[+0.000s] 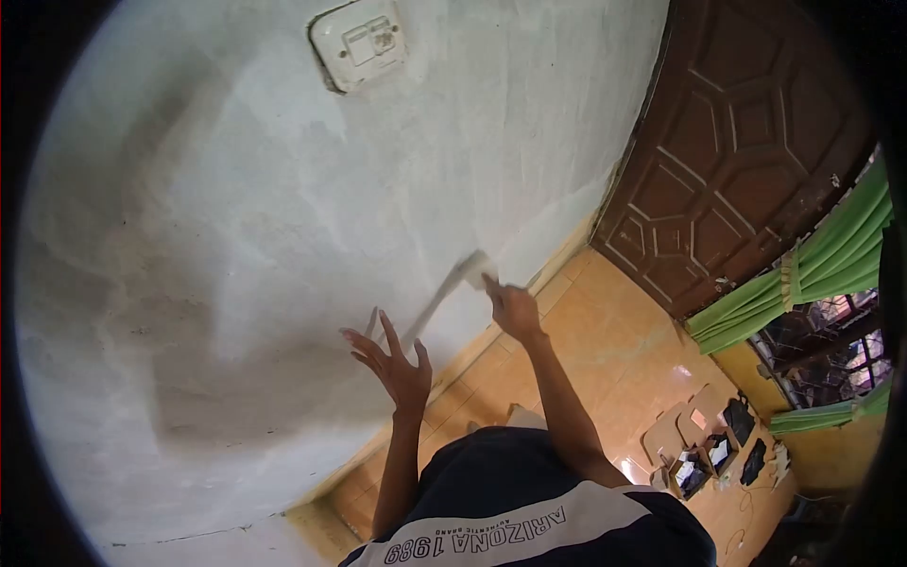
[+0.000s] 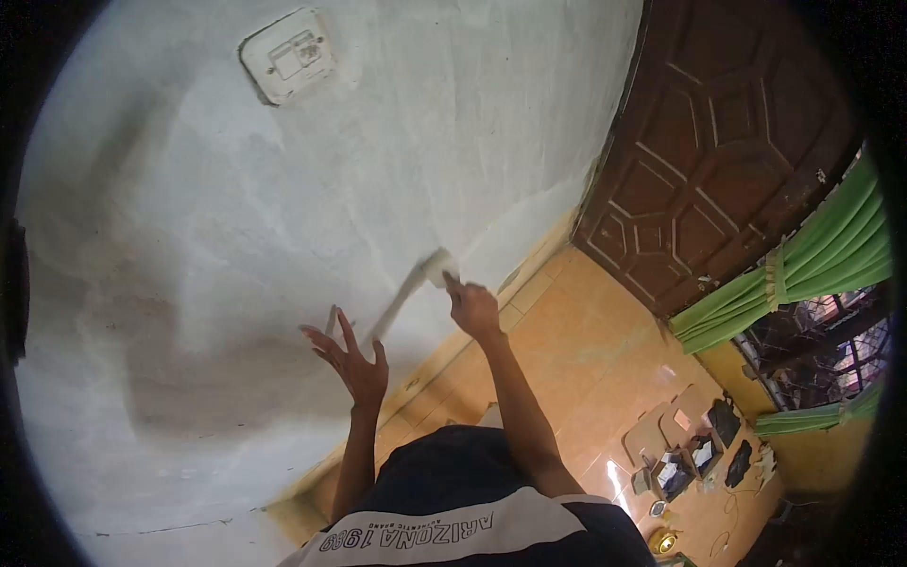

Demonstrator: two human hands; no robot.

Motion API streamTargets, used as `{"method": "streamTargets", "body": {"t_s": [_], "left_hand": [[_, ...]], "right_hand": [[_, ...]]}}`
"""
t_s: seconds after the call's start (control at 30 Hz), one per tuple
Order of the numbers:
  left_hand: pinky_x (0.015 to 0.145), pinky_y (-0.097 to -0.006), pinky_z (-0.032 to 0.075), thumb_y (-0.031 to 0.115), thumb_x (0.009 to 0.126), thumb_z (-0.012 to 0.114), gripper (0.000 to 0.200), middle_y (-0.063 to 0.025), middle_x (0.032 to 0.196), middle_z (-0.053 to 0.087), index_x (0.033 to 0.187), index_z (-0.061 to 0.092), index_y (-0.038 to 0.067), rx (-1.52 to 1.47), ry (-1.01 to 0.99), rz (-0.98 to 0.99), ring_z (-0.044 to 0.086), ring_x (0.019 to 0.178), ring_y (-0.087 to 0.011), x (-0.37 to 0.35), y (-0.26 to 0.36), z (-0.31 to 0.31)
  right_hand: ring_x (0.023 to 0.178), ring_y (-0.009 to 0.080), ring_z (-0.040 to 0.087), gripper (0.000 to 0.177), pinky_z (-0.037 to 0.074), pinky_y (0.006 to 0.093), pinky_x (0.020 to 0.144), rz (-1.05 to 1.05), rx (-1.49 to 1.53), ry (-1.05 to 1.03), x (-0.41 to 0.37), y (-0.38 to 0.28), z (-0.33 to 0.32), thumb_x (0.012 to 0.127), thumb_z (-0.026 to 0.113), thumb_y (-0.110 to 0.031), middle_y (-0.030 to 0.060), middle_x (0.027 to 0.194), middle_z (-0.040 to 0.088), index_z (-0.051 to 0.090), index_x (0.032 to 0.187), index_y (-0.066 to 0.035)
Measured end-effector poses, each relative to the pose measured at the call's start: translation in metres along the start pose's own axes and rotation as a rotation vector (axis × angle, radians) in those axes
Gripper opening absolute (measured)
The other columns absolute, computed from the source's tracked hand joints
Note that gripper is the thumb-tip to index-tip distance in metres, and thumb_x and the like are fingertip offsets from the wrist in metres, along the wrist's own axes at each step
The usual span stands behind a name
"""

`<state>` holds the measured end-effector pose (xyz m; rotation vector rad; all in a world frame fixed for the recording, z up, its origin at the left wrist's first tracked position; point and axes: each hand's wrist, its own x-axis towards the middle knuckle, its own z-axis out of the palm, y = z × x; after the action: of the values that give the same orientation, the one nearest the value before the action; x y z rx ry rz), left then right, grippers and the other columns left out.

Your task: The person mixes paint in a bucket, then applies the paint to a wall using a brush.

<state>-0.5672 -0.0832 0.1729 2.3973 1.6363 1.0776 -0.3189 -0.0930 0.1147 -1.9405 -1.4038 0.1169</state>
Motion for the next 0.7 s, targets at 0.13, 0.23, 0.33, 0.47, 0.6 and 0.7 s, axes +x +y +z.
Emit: {"method": "streamTargets", "body": {"t_s": [0.13,0.23,0.33,0.47,0.6,0.7], "left_hand": [[0.116,-0.0695,0.002,0.027,0.093,0.064,0.085,-0.0337,0.161,-0.016,0.162,0.017,0.016,0.028,0.085,0.035,-0.017,0.149,-0.0518,0.035,0.01,-0.004],[0.104,-0.0806,-0.007,0.041,0.096,0.059,0.082,-0.0382,0.157,-0.021,0.162,0.018,0.014,0.076,0.155,-0.028,-0.027,0.143,-0.058,0.054,0.019,0.01],[0.102,-0.0825,-0.007,0.051,0.096,0.059,0.087,-0.0388,0.157,-0.022,0.162,0.016,0.015,0.273,0.196,-0.037,-0.028,0.141,-0.0601,0.056,-0.008,0.049],[0.101,-0.084,-0.007,0.058,0.093,0.06,0.093,-0.0386,0.157,-0.021,0.162,0.013,0.016,0.404,0.255,0.014,-0.026,0.141,-0.0611,0.057,-0.029,0.066],[0.101,-0.084,-0.006,0.061,0.091,0.061,0.096,-0.0371,0.158,-0.021,0.162,0.013,0.019,0.512,0.333,0.087,-0.025,0.142,-0.0605,0.058,-0.041,0.074],[0.102,-0.0838,-0.006,0.061,0.09,0.062,0.095,-0.0358,0.159,-0.021,0.162,0.014,0.02,0.542,0.369,0.119,-0.025,0.143,-0.0594,0.059,-0.044,0.075]], "right_hand": [[0.064,0.0362,0.062,0.038,0.05,0.0463,0.059,-0.126,0.13,0.128,0.046,-0.058,-0.1,0.094,0.063,-0.012,0.0186,0.07,0.062,0.068,0.129,-0.022],[0.056,0.0299,0.057,0.044,0.047,0.0418,0.055,-0.175,0.233,0.214,0.063,-0.088,-0.146,0.093,0.065,-0.008,0.0142,0.066,0.058,0.066,0.134,-0.023],[0.051,0.0239,0.05,0.053,0.044,0.0384,0.052,-0.234,0.304,0.297,0.07,-0.075,-0.125,0.091,0.068,-0.005,0.0108,0.064,0.053,0.061,0.139,-0.026],[0.056,0.0316,0.054,0.06,0.047,0.0421,0.057,-0.156,0.345,0.258,0.035,-0.016,-0.027,0.088,0.067,0.0,0.0139,0.066,0.053,0.059,0.141,-0.027],[0.067,0.0364,0.062,0.049,0.051,0.0459,0.062,-0.006,0.267,0.054,-0.013,0.044,0.034,0.091,0.065,-0.006,0.0178,0.072,0.062,0.063,0.137,-0.024],[0.075,0.0387,0.066,0.039,0.054,0.0492,0.067,0.053,0.089,-0.21,-0.013,0.055,0.029,0.093,0.063,-0.014,0.0193,0.08,0.068,0.066,0.131,-0.022]]}}
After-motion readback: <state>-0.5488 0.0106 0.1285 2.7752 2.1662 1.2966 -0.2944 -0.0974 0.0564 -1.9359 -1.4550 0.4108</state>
